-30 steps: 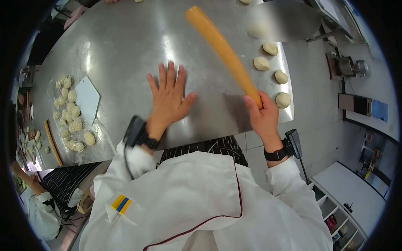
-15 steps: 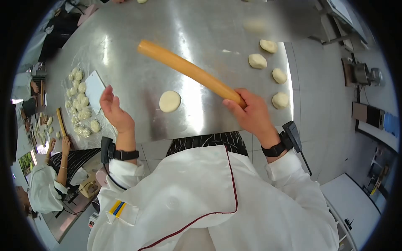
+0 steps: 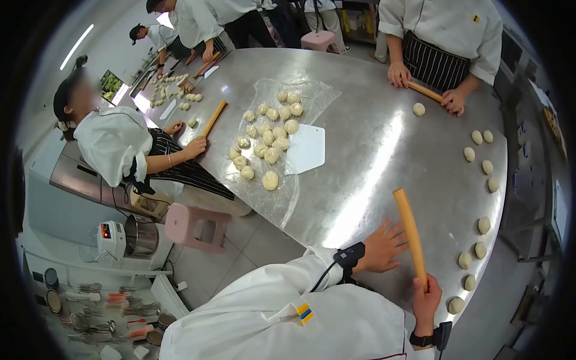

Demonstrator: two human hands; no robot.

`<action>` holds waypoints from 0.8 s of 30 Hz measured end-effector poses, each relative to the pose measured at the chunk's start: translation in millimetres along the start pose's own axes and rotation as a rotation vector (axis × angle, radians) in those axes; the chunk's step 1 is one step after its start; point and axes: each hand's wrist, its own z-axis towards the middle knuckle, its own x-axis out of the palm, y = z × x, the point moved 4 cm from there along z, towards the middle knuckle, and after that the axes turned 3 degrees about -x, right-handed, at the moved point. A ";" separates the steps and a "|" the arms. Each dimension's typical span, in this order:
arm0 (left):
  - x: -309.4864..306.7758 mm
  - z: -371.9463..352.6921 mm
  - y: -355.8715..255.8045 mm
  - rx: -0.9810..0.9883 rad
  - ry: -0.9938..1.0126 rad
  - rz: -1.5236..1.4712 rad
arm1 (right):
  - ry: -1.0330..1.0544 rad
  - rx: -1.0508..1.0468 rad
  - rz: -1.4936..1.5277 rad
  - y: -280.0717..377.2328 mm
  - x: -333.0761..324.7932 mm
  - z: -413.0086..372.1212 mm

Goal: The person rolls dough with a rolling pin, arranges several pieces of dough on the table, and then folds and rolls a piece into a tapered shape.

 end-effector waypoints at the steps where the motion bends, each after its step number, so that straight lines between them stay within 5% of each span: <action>1: -1.1 1.1 -0.6 -0.003 0.003 0.003 | -0.005 0.014 0.051 -1.0 -0.3 0.3; 5: 7.3 5.8 19.9 -0.050 -0.047 -0.157 | -0.026 0.027 0.103 -12.9 0.2 -1.1; 7: 14.3 -1.8 58.0 -0.319 -0.380 -1.170 | -0.035 0.010 0.128 -16.0 -1.1 0.2; 11: -72.3 -70.0 39.9 -0.259 -0.800 -0.337 | 0.011 -0.069 -0.092 13.1 5.0 4.9; 13: -89.3 -87.4 23.4 -0.120 -0.812 -0.100 | 0.035 -0.121 -0.261 42.6 7.8 -3.7; 17: -95.8 -95.3 22.8 0.000 -0.645 -0.187 | 0.089 -0.093 -0.372 63.0 14.5 -2.5; 21: -11.6 -118.5 51.4 -0.740 -0.473 -1.146 | 0.112 -0.008 -0.276 51.3 23.5 -1.6; 24: -6.2 -116.1 41.5 -0.425 -0.339 -0.976 | 0.084 0.013 -0.223 48.0 20.8 -1.9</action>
